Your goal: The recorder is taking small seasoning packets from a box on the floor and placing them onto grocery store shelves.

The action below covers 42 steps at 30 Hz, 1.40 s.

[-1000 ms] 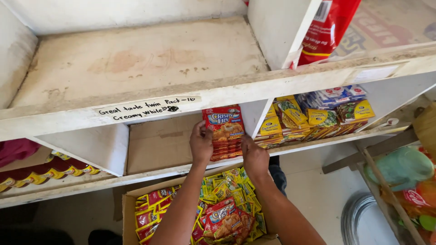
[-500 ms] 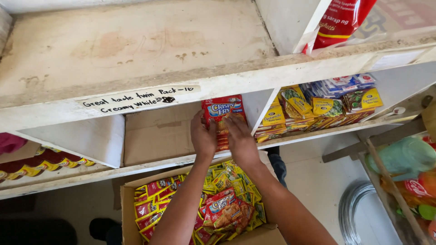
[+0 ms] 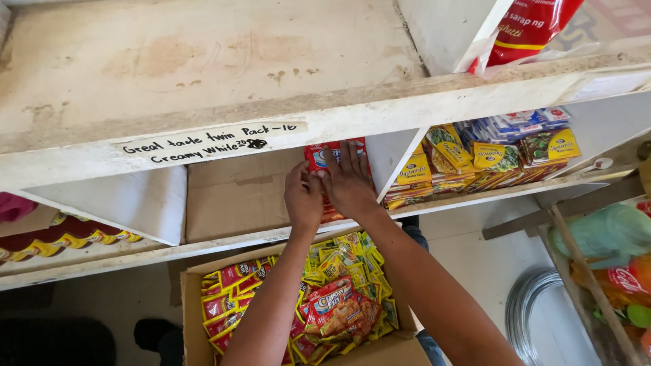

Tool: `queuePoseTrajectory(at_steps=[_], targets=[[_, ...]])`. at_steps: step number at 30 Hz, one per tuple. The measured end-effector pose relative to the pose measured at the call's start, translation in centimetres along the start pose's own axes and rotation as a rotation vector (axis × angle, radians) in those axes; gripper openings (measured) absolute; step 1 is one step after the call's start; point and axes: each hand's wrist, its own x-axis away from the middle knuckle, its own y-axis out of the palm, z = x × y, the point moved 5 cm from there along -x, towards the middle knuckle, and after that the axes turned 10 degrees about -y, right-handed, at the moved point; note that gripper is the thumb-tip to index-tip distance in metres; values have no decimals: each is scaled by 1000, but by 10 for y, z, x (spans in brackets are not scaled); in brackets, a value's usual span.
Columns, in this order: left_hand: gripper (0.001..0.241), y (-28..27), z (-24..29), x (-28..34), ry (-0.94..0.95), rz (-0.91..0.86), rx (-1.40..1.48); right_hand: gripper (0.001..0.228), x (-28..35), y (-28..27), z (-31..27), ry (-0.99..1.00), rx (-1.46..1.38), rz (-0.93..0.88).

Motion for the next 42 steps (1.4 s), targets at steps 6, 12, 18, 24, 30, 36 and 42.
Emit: queuePoseTrajectory(at_steps=[6, 12, 18, 24, 30, 36, 42], targets=[[28, -4, 4, 2, -2, -33, 22, 63, 0, 0, -1, -4, -4, 3], [30, -12, 12, 8, 39, -4, -66, 62, -2, -4, -3, 9, 16, -35], [29, -37, -5, 42, -8, 25, 69, 62, 8, -16, -12, -74, 39, 80], [33, -81, -98, 161, -463, -225, 40, 18, 160, 32, -65, 324, -616, -81], [27, -90, -247, 299, -443, -320, -350, 26, 323, 164, -108, 159, -627, -255], [25, -95, -251, 300, -445, -312, -98, 31, 322, 154, -116, 138, -627, -314], [26, -102, -218, 297, -468, -302, -157, 35, 321, 149, -118, 230, -469, -443]])
